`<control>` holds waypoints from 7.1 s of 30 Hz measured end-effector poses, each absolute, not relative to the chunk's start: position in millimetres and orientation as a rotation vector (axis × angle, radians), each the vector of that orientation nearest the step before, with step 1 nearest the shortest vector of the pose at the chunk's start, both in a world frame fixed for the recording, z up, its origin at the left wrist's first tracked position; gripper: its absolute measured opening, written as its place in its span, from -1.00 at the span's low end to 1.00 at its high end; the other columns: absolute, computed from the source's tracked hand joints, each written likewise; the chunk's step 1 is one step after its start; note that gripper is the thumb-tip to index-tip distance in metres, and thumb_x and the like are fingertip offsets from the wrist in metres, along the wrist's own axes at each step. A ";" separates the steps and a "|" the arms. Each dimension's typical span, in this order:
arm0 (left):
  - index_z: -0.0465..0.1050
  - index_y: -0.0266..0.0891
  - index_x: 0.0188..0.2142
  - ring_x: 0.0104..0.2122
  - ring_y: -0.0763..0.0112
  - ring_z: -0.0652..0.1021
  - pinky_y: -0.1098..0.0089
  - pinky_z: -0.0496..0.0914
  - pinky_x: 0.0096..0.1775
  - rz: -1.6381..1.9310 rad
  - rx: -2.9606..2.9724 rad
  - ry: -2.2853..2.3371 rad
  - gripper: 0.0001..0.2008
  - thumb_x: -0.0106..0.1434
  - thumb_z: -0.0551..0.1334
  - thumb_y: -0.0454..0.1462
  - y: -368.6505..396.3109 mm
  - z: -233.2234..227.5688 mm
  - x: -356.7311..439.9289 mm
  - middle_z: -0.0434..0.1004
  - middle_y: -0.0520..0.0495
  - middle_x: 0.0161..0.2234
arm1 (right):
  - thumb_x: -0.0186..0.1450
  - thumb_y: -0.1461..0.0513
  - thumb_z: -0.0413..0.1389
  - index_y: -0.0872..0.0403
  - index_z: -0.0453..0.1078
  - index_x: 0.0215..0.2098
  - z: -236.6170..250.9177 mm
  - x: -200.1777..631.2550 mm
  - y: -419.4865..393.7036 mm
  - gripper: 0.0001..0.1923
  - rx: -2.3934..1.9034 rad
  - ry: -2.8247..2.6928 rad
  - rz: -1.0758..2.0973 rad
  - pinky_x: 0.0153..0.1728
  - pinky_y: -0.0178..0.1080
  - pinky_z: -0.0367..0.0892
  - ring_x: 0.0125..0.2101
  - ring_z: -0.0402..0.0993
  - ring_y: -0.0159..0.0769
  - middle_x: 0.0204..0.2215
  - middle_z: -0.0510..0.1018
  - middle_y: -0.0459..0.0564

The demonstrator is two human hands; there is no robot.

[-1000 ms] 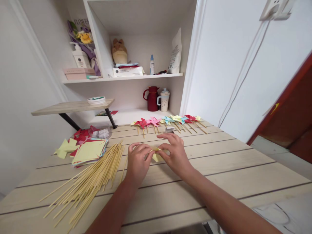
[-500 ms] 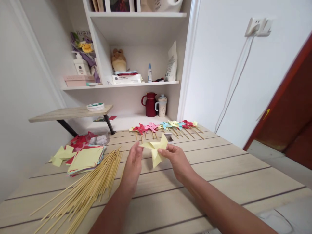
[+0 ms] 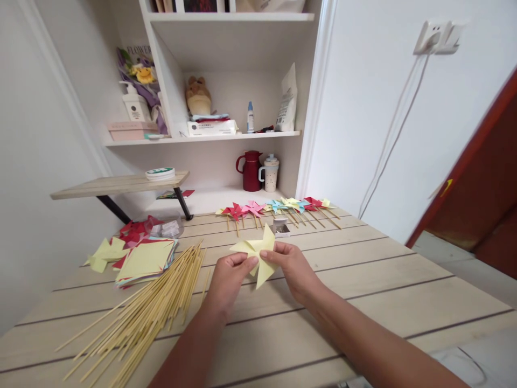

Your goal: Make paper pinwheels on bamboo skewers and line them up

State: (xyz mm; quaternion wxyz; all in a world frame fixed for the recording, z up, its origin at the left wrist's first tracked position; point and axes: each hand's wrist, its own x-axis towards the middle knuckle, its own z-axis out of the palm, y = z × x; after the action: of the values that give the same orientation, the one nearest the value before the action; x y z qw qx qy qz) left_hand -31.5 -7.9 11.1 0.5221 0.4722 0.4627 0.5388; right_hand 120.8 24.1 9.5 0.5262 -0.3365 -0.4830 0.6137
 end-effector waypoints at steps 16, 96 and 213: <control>0.57 -0.30 -0.11 -0.19 0.21 0.59 0.27 0.39 -0.06 1.308 1.058 0.952 -0.59 0.10 0.41 -0.11 -7.5 12.0 -27.8 0.64 -0.22 -0.17 | -0.02 0.18 0.39 0.22 0.56 -0.41 7.9 116.9 23.1 -0.72 -0.746 -0.967 1.631 -0.40 -0.26 0.27 -0.51 0.44 -0.33 -0.51 0.61 0.04; 0.59 -0.30 -0.39 -0.41 0.38 0.54 0.42 0.37 -0.32 1.640 0.843 1.099 -0.67 -0.09 0.49 -0.13 -1.0 10.1 -36.0 0.58 -0.04 -0.46 | 0.22 0.10 0.26 0.02 0.48 -0.52 5.4 108.7 20.5 -0.78 -0.836 -1.638 0.511 0.05 0.01 0.24 -0.01 0.38 -0.07 -0.10 0.43 0.06; 0.62 -0.04 -0.44 0.16 0.00 0.35 -0.10 0.05 0.21 1.505 2.438 1.929 -0.88 0.10 0.39 -0.34 -10.7 19.0 -30.7 0.43 -0.08 0.15 | 0.20 0.30 0.18 -0.04 0.47 -0.40 15.4 130.1 26.2 -0.91 -0.879 -1.978 0.171 -0.05 -0.01 0.24 -0.17 0.47 -0.10 -0.26 0.64 -0.05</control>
State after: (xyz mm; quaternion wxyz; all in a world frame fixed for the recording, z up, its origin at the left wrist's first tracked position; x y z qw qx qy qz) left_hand -30.7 -10.7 19.0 -0.1555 0.6973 0.5516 0.4305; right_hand 130.1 26.2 15.4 0.4661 -0.3581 -0.8060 0.0696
